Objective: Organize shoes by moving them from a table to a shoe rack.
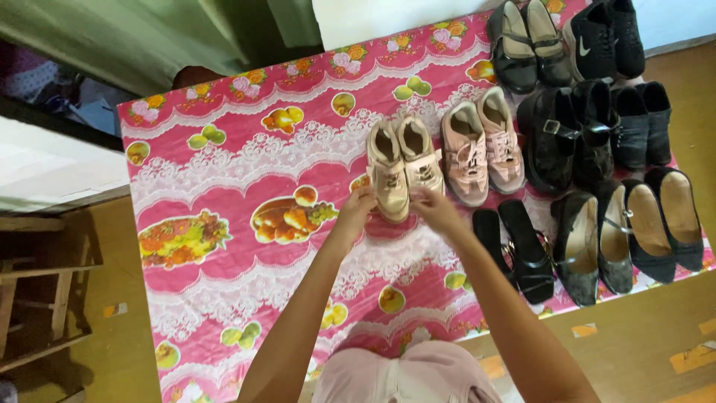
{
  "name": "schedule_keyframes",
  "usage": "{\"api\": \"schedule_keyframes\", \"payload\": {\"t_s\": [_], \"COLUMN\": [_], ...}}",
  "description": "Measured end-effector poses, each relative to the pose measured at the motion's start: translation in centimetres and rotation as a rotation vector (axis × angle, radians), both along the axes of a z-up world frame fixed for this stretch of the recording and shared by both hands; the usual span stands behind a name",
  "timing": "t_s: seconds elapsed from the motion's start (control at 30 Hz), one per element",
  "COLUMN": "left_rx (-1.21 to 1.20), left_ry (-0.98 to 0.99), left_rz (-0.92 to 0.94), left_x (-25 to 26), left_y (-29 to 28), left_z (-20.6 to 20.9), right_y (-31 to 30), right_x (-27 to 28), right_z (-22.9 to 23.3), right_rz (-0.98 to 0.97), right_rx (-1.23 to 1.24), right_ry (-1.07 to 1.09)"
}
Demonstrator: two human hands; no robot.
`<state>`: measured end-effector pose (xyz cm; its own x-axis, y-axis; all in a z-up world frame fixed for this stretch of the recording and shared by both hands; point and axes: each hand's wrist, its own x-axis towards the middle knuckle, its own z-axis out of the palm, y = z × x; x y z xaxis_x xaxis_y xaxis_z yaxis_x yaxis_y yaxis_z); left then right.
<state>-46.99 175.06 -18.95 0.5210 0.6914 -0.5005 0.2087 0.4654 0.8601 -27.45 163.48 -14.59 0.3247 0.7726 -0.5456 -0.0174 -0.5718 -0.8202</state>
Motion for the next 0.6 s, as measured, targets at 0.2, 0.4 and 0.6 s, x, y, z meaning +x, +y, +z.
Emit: {"api": "schedule_keyframes", "payload": {"t_s": [0.2, 0.4, 0.6], "left_rx": [0.045, 0.052, 0.071], "left_ry": [0.015, 0.183, 0.14], "left_rz": [-0.011, -0.07, -0.054], "left_x": [1.5, 3.1, 4.2], "left_y": [2.2, 2.8, 2.7], "left_z": [-5.0, -4.4, -1.5], "right_y": [2.5, 3.5, 4.8], "right_x": [-0.3, -1.2, -0.8], "right_z": [-7.4, -7.5, -7.5], "right_rz": [0.092, 0.093, -0.008], "right_rx": [0.015, 0.18, 0.064], "right_ry": [-0.261, -0.644, -0.373]}}
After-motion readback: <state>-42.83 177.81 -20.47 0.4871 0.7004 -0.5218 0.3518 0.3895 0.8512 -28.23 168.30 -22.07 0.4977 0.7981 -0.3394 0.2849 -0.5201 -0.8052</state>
